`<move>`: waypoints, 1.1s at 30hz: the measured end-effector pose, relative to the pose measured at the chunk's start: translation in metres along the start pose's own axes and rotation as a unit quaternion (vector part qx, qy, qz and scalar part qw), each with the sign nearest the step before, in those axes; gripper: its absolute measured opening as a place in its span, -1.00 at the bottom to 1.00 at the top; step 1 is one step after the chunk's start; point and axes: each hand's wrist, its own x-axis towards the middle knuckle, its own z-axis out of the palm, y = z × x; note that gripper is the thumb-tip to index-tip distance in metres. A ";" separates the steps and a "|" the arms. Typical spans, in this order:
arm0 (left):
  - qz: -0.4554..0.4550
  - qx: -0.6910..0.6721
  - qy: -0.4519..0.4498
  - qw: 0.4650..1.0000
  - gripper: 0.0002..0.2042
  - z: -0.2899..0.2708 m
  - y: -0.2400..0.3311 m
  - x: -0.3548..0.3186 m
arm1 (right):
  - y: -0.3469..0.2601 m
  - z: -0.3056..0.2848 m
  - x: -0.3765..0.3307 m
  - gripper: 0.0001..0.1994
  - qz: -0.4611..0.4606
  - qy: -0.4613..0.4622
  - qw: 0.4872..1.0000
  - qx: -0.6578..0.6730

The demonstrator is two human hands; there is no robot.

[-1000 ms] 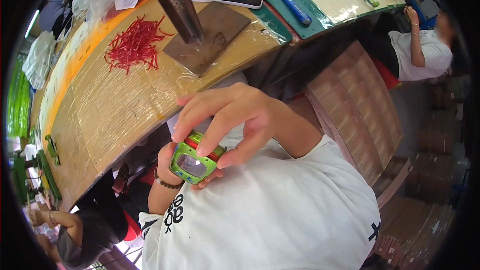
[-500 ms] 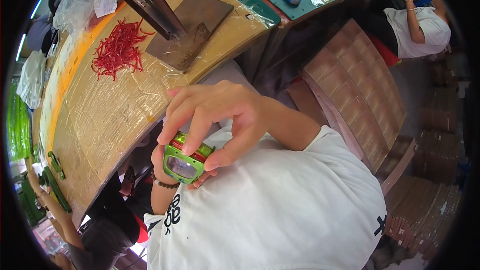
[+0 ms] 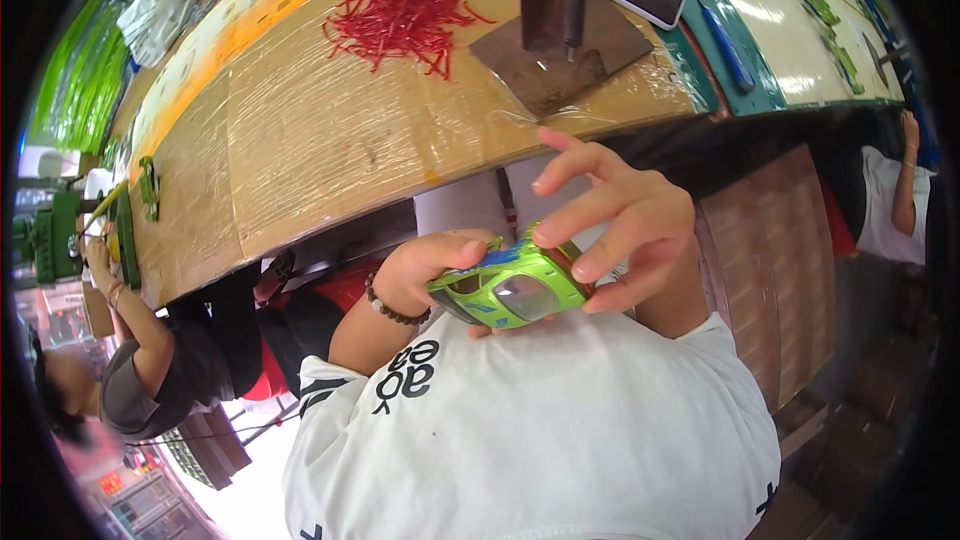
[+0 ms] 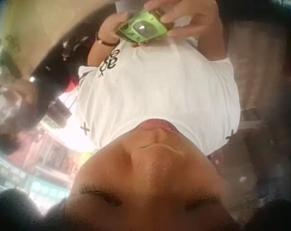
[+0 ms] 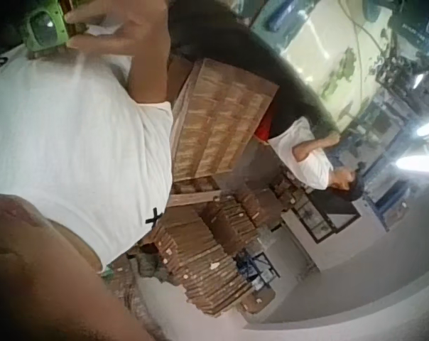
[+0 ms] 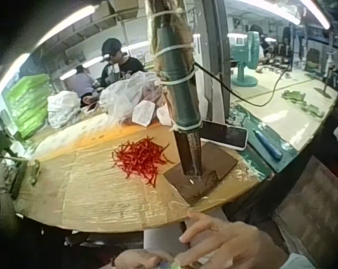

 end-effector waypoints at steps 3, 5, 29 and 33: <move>0.008 0.050 0.000 0.999 -0.31 0.006 0.006 0.000 | -0.003 -0.001 0.003 -0.68 0.014 -0.010 1.000 -0.011; 0.010 0.066 0.012 0.998 -0.31 0.010 0.009 -0.001 | -0.006 0.000 0.007 -0.68 0.023 -0.011 0.999 -0.019; -0.045 -0.054 -0.062 0.996 -0.41 -0.011 -0.001 -0.003 | -0.007 -0.005 0.018 -0.77 -0.022 -0.081 0.994 -0.074; -0.024 -0.003 -0.051 0.998 -0.39 -0.007 0.000 -0.001 | -0.011 -0.006 0.017 -0.78 -0.005 -0.092 0.992 -0.081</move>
